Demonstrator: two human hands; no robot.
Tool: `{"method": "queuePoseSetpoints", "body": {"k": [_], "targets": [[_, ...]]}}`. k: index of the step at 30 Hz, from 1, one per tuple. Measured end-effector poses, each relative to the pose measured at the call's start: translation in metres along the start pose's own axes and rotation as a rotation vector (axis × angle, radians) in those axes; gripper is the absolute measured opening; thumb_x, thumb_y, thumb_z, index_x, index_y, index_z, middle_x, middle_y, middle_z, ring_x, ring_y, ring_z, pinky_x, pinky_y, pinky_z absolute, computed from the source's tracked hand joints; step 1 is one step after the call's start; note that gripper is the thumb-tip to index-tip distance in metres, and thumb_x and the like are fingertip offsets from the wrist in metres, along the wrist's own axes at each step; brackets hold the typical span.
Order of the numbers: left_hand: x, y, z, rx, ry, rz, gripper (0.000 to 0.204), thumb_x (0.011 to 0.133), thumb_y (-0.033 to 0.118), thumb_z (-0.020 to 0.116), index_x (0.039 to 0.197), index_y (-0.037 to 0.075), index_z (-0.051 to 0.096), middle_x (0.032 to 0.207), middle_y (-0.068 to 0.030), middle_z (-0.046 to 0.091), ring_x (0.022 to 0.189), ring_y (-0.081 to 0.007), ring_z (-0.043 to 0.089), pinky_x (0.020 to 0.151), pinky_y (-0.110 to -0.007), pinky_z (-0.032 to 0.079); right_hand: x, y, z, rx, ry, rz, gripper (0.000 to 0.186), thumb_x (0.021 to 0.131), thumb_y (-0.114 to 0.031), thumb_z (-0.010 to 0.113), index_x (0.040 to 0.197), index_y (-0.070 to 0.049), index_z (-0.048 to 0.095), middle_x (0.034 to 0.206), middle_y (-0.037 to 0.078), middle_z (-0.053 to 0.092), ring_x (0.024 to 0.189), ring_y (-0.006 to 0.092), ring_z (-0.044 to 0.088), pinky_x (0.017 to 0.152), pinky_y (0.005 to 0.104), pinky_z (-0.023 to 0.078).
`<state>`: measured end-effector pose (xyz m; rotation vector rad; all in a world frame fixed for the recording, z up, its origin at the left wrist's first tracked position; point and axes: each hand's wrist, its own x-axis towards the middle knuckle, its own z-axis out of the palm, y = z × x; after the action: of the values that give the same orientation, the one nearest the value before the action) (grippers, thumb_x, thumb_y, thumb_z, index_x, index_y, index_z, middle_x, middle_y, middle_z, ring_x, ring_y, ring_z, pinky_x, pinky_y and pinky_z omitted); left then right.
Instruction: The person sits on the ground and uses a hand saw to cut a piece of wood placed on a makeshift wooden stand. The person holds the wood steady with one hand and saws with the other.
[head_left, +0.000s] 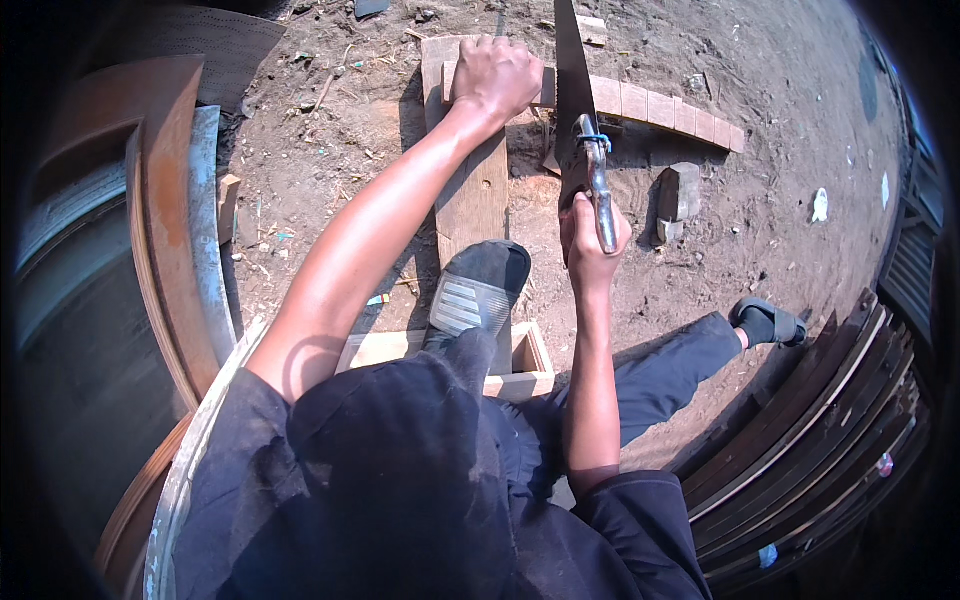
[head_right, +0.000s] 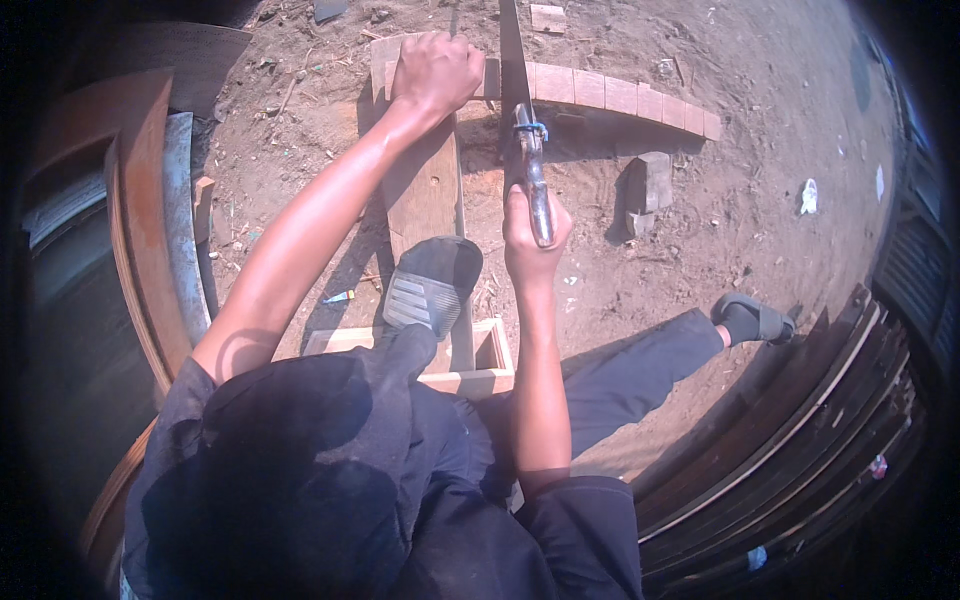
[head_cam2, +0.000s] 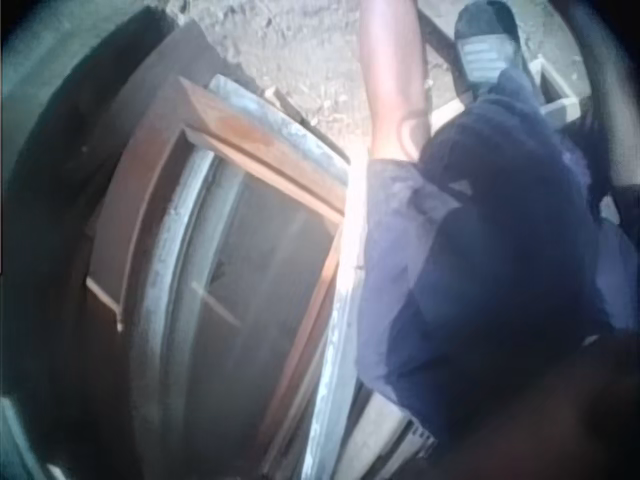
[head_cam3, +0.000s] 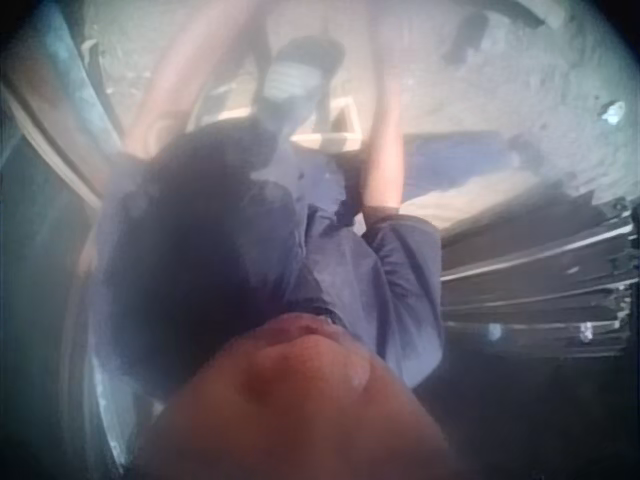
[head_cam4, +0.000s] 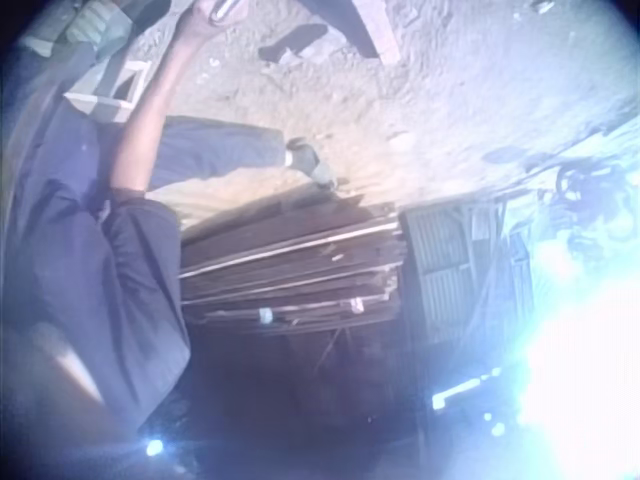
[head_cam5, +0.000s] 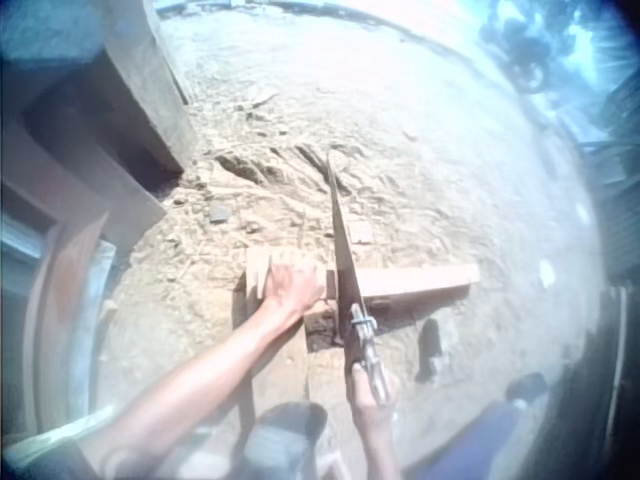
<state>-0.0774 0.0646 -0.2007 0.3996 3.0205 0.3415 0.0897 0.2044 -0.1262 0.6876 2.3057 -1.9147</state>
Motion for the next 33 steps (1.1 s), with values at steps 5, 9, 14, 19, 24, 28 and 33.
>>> {"method": "queuePoseSetpoints", "body": {"k": [5,9,14,19,24,28,33], "targets": [[0.007,0.002,0.005,-0.054,0.067,-0.048,0.034,0.087,0.024,0.041,0.076,0.001,0.064,0.078,-0.0177,0.065,0.079,-0.0279,0.063,0.079,-0.046,0.045,-0.057,0.033,-0.021,-0.212,0.042,-0.175,0.015,0.084,-0.003,0.057,0.069,0.002,0.055,0.053,0.007,0.050,0.045,0.0158,0.047,0.045,0.0319,0.036],[0.003,0.000,0.008,-0.034,0.041,-0.038,0.035,0.086,0.025,0.042,0.076,0.001,0.065,0.078,-0.0175,0.065,0.079,-0.0277,0.063,0.079,-0.046,0.045,-0.113,0.047,-0.035,-0.294,0.027,-0.064,0.018,0.084,-0.011,0.055,0.076,0.002,0.063,0.058,0.009,0.055,0.050,0.0157,0.052,0.049,0.0313,0.039],[0.005,0.001,0.004,-0.026,-0.038,-0.054,0.036,0.089,0.027,0.040,0.084,0.003,0.066,0.086,-0.0177,0.066,0.084,-0.0267,0.063,0.083,-0.045,0.043,-0.011,0.013,-0.006,-0.103,0.017,-0.106,0.019,0.087,-0.005,0.054,0.069,-0.001,0.053,0.053,0.002,0.047,0.046,0.0106,0.043,0.044,0.0293,0.033],[0.008,0.000,0.006,0.008,-0.039,-0.060,0.037,0.089,0.028,0.040,0.088,0.002,0.066,0.090,-0.0175,0.065,0.089,-0.0278,0.061,0.084,-0.045,0.041,-0.017,0.013,-0.014,-0.073,-0.015,-0.045,0.021,0.086,-0.004,0.055,0.066,-0.001,0.051,0.055,0.002,0.048,0.048,0.0090,0.043,0.045,0.0280,0.032],[0.005,-0.002,0.004,-0.026,-0.034,-0.049,0.038,0.089,0.028,0.039,0.088,0.002,0.066,0.089,-0.0172,0.066,0.087,-0.0279,0.062,0.085,-0.046,0.040,-0.110,0.061,-0.043,-0.276,0.021,-0.104,0.014,0.081,-0.003,0.057,0.069,0.002,0.055,0.054,0.012,0.050,0.044,0.0231,0.049,0.045,0.0366,0.037],[0.005,-0.002,0.000,-0.023,-0.101,-0.089,0.037,0.089,0.028,0.039,0.089,0.003,0.066,0.093,-0.0177,0.066,0.089,-0.0275,0.062,0.087,-0.045,0.040,-0.069,0.046,-0.030,-0.116,0.016,0.011,0.017,0.083,-0.004,0.056,0.067,0.001,0.053,0.054,0.009,0.049,0.045,0.0179,0.047,0.046,0.0333,0.035],[0.004,0.002,0.006,-0.057,-0.012,-0.087,0.036,0.088,0.027,0.041,0.084,0.002,0.066,0.087,-0.0179,0.066,0.086,-0.0293,0.063,0.086,-0.046,0.040,0.004,0.013,0.003,0.005,0.031,-0.026,0.019,0.085,-0.004,0.057,0.067,0.001,0.051,0.056,0.004,0.047,0.050,0.0094,0.041,0.048,0.0301,0.034]]}}
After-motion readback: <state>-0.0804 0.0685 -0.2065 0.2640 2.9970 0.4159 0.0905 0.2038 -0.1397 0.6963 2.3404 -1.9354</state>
